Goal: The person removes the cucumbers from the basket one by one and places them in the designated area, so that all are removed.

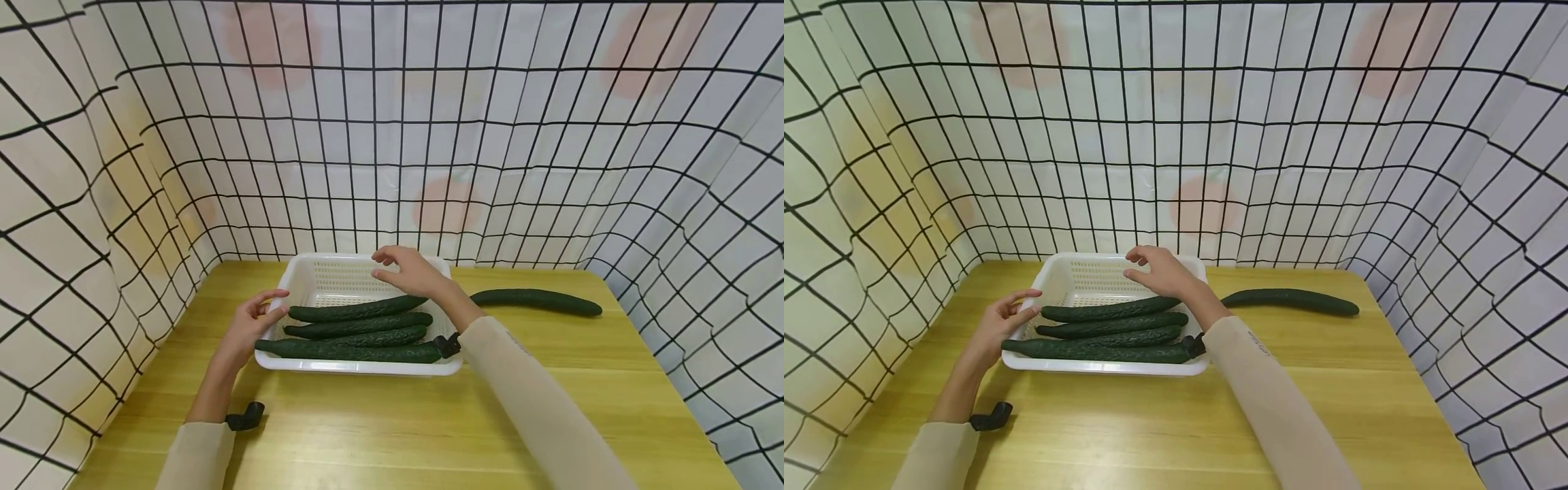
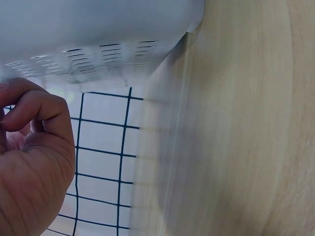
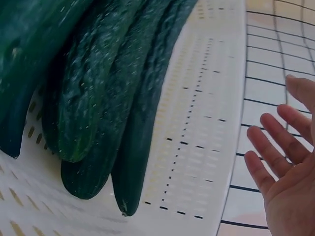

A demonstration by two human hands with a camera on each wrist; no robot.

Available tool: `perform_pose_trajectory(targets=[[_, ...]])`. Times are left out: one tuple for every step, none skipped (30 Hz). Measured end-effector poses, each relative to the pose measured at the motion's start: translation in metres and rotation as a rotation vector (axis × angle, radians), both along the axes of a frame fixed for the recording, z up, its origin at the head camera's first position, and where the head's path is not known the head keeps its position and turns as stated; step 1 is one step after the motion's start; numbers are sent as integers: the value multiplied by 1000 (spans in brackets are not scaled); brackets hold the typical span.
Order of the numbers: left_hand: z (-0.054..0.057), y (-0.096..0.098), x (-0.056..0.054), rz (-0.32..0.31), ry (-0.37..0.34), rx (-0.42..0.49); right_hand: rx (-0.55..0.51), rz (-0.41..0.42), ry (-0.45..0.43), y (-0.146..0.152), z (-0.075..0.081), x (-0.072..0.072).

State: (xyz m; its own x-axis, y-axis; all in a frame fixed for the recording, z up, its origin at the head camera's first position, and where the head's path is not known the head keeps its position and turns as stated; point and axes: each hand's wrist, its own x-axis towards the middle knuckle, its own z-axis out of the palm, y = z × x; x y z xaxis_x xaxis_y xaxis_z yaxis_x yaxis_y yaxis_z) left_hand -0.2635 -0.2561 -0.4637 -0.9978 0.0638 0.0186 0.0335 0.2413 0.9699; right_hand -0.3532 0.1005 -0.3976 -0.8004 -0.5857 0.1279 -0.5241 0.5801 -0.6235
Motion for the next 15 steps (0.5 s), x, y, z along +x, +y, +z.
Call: perform_pose_trajectory(targets=[[0,0,0,1,1,-1,6,6,-2,-2,-1,-1],[0,0,0,0,2,-1,17,11,-3,-4,-2,-2],[0,0,0,2,2,-3,24,15,-2,-6,-4,-2],[0,0,0,5,4,-6,29,21,-4,-8,-5,-3],[-1,-1,0,7,5,-6,38,24,-4,-10,-7,-4],[-1,-1,0,8,5,-6,43,28,-7,-11,-9,-4],[-1,-1,-1,10,7,-6,52,32,-10,-12,-11,-4],[-2,-1,-1,10,8,-5,62,34,-17,-13,-13,-4],[-2,-1,-1,9,10,-5,73,36,-19,-14,-16,-5],[-2,-1,-2,11,9,-1,86,38,-23,-15,-19,-5],[-2,-1,-2,11,7,3,101,39,-26,-16,-22,-6],[-2,-2,-3,10,7,4,116,41,-31,-16,-24,-6],[-3,-2,-3,5,8,2,125,46,-38,-17,-26,-7],[-3,-2,-3,4,8,3,132,50,-47,-17,-27,-7],[-3,-3,-3,3,7,4,139,56,-53,-18,-29,-7]])
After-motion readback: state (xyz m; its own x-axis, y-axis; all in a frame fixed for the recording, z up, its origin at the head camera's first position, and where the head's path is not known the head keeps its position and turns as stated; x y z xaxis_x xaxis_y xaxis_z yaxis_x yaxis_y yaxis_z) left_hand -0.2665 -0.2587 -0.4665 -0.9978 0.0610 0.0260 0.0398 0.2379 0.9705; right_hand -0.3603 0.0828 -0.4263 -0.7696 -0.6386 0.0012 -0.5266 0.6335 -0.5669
